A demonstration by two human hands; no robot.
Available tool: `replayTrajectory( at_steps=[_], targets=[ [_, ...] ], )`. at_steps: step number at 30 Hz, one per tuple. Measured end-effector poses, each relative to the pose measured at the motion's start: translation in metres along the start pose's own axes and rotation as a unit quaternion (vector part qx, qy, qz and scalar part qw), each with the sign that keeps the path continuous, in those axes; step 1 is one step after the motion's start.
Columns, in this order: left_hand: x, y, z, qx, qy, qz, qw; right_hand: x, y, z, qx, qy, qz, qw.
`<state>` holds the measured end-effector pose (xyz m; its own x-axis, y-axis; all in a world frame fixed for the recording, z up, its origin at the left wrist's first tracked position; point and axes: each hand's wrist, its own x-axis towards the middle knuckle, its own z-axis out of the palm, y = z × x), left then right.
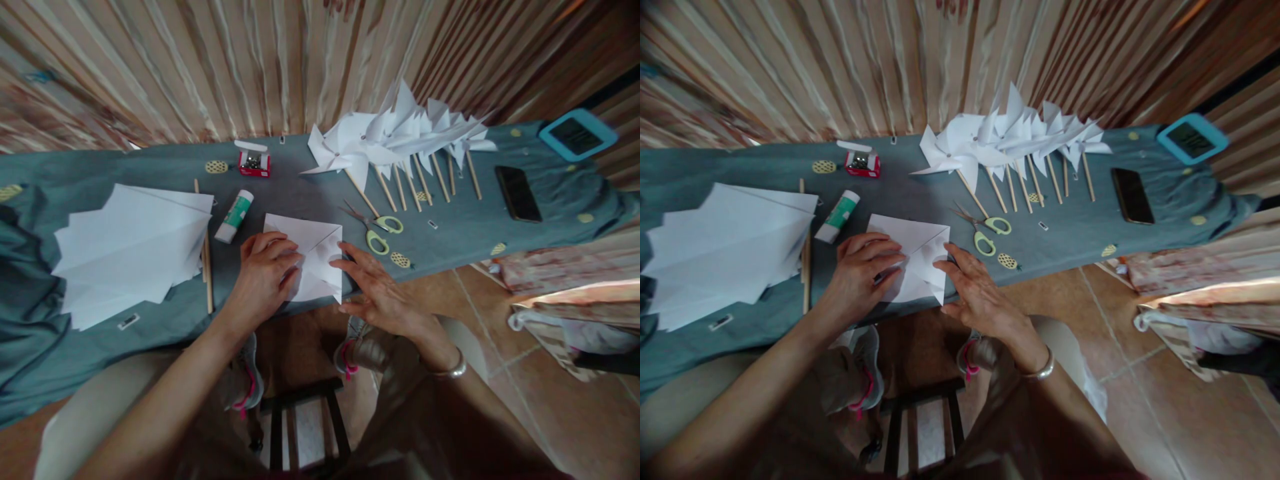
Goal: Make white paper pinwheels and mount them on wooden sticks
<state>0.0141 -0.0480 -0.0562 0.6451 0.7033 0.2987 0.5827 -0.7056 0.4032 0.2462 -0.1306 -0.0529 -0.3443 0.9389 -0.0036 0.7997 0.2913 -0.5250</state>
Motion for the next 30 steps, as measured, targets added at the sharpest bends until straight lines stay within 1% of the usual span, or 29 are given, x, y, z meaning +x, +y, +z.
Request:
replayTrajectory(
  at_steps=[4, 10, 17, 22, 25, 28, 30],
  targets=[
    [0.000, 0.001, -0.001, -0.012, 0.003, -0.008, 1.000, 0.000, 0.001, 0.001, 0.004, 0.011, 0.000, 1.000],
    [0.000, 0.000, -0.004, -0.006, 0.017, -0.010, 1.000, 0.004, -0.005, 0.003, 0.022, 0.060, -0.006, 0.998],
    [-0.003, -0.005, -0.013, 0.001, 0.043, -0.037, 0.998, 0.009, -0.017, 0.005, 0.039, 0.116, -0.033, 0.992],
    [-0.005, -0.007, -0.017, 0.011, 0.047, -0.038, 0.998, 0.016, -0.038, 0.017, -0.029, 0.118, -0.027, 0.992],
    [-0.005, -0.006, -0.018, 0.018, 0.044, -0.037, 0.998, 0.017, -0.048, 0.020, -0.038, 0.098, -0.055, 0.993],
    [-0.006, -0.006, -0.018, 0.021, 0.050, -0.035, 0.998, 0.016, -0.046, 0.015, -0.027, 0.105, -0.076, 0.991],
    [-0.007, -0.007, -0.018, 0.028, 0.058, -0.032, 0.997, 0.015, -0.038, 0.009, -0.018, 0.131, -0.058, 0.990]
  ],
)
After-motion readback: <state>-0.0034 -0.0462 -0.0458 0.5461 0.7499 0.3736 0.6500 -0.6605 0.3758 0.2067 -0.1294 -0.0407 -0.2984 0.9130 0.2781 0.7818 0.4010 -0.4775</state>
